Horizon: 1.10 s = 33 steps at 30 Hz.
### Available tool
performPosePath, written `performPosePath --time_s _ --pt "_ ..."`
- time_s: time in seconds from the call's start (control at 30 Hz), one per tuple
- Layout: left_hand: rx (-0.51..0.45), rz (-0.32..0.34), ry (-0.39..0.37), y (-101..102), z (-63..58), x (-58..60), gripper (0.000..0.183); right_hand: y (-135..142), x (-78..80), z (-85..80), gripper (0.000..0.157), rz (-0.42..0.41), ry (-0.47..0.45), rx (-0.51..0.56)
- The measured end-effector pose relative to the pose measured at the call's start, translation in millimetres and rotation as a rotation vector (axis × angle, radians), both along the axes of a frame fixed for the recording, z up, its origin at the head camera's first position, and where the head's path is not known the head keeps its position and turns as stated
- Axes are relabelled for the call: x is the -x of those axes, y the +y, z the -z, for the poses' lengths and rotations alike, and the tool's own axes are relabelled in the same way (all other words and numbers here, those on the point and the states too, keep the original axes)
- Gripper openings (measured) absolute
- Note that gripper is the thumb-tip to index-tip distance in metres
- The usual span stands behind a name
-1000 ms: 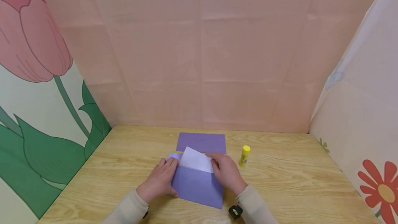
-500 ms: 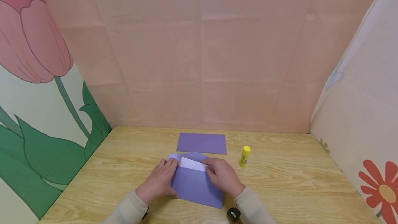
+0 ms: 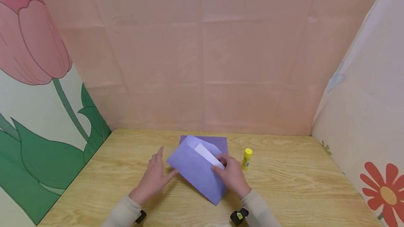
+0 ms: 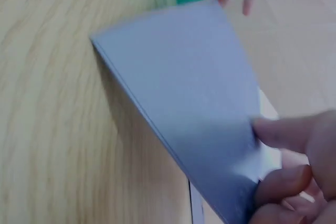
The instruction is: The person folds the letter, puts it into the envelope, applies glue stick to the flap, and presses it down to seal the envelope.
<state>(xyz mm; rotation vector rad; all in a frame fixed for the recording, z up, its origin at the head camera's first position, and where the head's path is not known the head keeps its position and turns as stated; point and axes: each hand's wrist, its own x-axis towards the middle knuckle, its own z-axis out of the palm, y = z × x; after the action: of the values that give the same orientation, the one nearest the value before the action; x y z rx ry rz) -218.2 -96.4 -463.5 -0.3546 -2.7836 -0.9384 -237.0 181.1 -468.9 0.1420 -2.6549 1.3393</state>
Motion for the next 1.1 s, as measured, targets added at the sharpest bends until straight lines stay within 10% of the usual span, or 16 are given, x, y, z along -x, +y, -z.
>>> performPosePath --time_s 0.17,0.33,0.6,0.8,1.1 --pt "-0.413 0.128 -0.243 -2 -5.2 3.2 0.064 -1 0.5 -3.3 0.031 0.097 0.009 0.162" --pt "-0.62 0.308 -0.395 9 -3.1 3.3 0.029 -9 -1.5 -3.6 0.028 0.111 -0.012 0.211" --pt "-0.617 0.323 -0.325 14 -1.2 7.0 0.017 -17 -8.5 -6.6 0.01 0.04 -0.017 0.279" --pt "-0.566 0.352 -0.325 11 -20.7 -1.2 0.017 -14 -11.1 -10.0 0.006 -0.01 0.038 0.116" --pt "-0.569 0.381 -0.317 11 -35.4 -8.5 0.017 -15 -14.8 -11.1 0.013 -0.166 -0.009 0.188"
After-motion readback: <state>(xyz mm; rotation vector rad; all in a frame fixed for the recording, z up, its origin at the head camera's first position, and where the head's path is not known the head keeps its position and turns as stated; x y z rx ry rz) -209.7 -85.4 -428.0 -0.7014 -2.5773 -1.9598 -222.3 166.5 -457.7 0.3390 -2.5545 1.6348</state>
